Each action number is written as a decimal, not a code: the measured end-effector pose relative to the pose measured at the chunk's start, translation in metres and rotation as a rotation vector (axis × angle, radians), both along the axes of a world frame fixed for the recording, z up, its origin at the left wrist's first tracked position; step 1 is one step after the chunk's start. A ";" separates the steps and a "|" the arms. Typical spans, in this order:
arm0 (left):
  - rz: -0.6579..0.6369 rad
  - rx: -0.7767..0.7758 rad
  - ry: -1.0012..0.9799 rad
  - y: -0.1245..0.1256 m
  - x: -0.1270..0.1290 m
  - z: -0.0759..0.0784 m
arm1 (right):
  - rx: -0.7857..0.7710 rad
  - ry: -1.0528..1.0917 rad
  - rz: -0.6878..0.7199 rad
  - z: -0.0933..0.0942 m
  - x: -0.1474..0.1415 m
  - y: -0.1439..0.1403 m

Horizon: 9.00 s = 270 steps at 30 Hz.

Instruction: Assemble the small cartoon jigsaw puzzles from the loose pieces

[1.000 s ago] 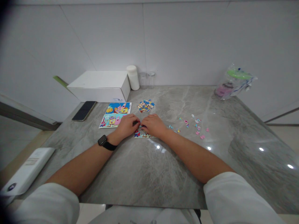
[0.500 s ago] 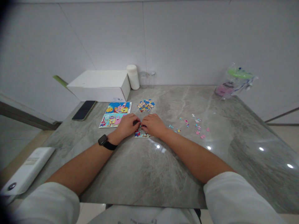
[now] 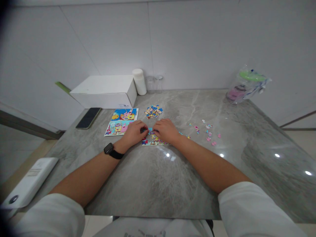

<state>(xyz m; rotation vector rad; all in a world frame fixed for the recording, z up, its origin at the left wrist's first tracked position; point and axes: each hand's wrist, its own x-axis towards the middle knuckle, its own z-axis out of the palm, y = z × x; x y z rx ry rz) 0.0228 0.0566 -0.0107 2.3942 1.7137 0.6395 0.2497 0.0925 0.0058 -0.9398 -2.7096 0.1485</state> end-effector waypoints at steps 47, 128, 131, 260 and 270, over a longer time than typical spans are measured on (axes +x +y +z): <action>-0.004 0.217 -0.217 -0.008 0.005 0.017 | 0.040 0.493 -0.118 0.045 0.020 0.009; -0.094 0.216 -0.187 -0.009 0.002 0.016 | -0.404 -0.632 -0.665 0.054 0.143 0.067; -0.095 0.208 -0.180 -0.009 0.002 0.016 | -0.417 -0.641 -0.651 0.053 0.141 0.067; -0.486 -0.006 0.041 -0.019 0.018 0.015 | -0.397 -0.186 -0.220 0.013 0.045 0.024; -0.489 0.007 0.050 -0.019 0.017 0.013 | -0.386 -0.141 -0.171 0.016 0.041 0.020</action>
